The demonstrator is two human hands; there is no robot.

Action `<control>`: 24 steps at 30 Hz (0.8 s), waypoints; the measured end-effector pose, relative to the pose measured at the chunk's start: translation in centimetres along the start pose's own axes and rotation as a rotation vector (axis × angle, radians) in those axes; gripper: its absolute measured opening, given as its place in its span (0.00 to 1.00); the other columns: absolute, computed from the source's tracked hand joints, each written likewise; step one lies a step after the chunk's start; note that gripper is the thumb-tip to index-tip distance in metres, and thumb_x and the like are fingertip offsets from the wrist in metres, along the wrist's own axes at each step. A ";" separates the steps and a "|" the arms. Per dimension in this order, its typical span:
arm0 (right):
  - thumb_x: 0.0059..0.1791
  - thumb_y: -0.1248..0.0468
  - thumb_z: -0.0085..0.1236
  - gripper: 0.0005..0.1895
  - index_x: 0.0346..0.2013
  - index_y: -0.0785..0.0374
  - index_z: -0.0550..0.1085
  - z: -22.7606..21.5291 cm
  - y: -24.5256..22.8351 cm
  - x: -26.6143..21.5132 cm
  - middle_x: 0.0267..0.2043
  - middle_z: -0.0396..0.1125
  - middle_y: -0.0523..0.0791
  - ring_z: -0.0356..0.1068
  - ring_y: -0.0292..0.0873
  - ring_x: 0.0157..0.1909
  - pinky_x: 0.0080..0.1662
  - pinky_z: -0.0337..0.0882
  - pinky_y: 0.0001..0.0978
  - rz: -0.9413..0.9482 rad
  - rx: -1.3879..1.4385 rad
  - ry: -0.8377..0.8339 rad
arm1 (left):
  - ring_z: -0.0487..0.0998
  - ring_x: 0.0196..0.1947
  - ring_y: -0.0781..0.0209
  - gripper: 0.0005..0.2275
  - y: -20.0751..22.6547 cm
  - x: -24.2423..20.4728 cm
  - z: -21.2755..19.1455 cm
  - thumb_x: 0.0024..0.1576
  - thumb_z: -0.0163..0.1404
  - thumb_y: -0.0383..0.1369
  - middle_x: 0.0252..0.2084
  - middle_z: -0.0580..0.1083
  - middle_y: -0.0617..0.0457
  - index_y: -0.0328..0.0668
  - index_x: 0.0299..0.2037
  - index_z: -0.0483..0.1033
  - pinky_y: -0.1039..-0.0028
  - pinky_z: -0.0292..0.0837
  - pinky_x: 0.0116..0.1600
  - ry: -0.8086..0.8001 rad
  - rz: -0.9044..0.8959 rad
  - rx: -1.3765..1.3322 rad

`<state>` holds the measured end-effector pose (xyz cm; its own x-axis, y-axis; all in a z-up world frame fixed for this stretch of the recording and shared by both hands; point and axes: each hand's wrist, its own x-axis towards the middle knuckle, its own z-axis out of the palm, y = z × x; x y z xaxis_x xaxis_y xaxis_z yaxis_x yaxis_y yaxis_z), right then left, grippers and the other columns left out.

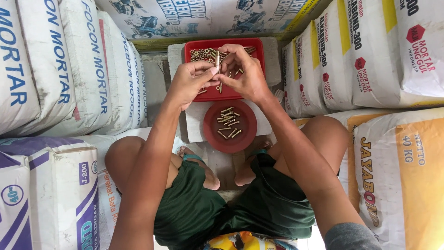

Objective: The person sits on the floor and assembles small brass-colored metal components by hand. They pick a cylindrical piece and a washer from a red tray, fit them together, and place the assembled unit into a red bowl. This process is repeated continuously throughout the clip.

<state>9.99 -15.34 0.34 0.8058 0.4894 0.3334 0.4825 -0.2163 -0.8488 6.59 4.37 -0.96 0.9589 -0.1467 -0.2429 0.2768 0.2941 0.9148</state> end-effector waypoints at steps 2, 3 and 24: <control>0.45 0.76 0.73 0.36 0.62 0.60 0.64 0.1 0.0 0.2 0.35 0.70 0.42 0.68 0.34 0.33 0.34 0.67 0.25 0.002 0.023 -0.011 | 0.82 0.36 0.63 0.09 -0.4 0.3 -0.2 0.59 0.54 0.23 0.39 0.80 0.42 0.25 0.48 0.78 0.79 0.84 0.46 0.023 0.054 0.028; 0.45 0.76 0.73 0.37 0.63 0.61 0.63 0.1 0.1 0.3 0.36 0.69 0.43 0.69 0.36 0.35 0.36 0.69 0.26 0.001 0.045 -0.023 | 0.82 0.35 0.63 0.10 -0.5 0.4 -0.3 0.59 0.54 0.23 0.39 0.79 0.42 0.22 0.48 0.78 0.80 0.83 0.45 0.045 0.111 0.056; 0.51 0.67 0.56 0.15 0.52 0.60 0.74 16.1 25.1 -3.1 0.52 0.68 0.53 0.75 0.60 0.50 0.48 0.79 0.53 0.471 -0.677 -0.288 | 0.84 0.43 0.46 0.07 -16.1 8.1 -10.2 0.58 0.57 0.34 0.37 0.82 0.47 0.49 0.43 0.84 0.62 0.81 0.49 0.431 -0.226 0.916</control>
<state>14.03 -8.66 -28.58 0.8988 0.3973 -0.1854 0.2947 -0.8605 -0.4157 10.58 8.05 -20.91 0.8815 0.2943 -0.3691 0.4721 -0.5555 0.6845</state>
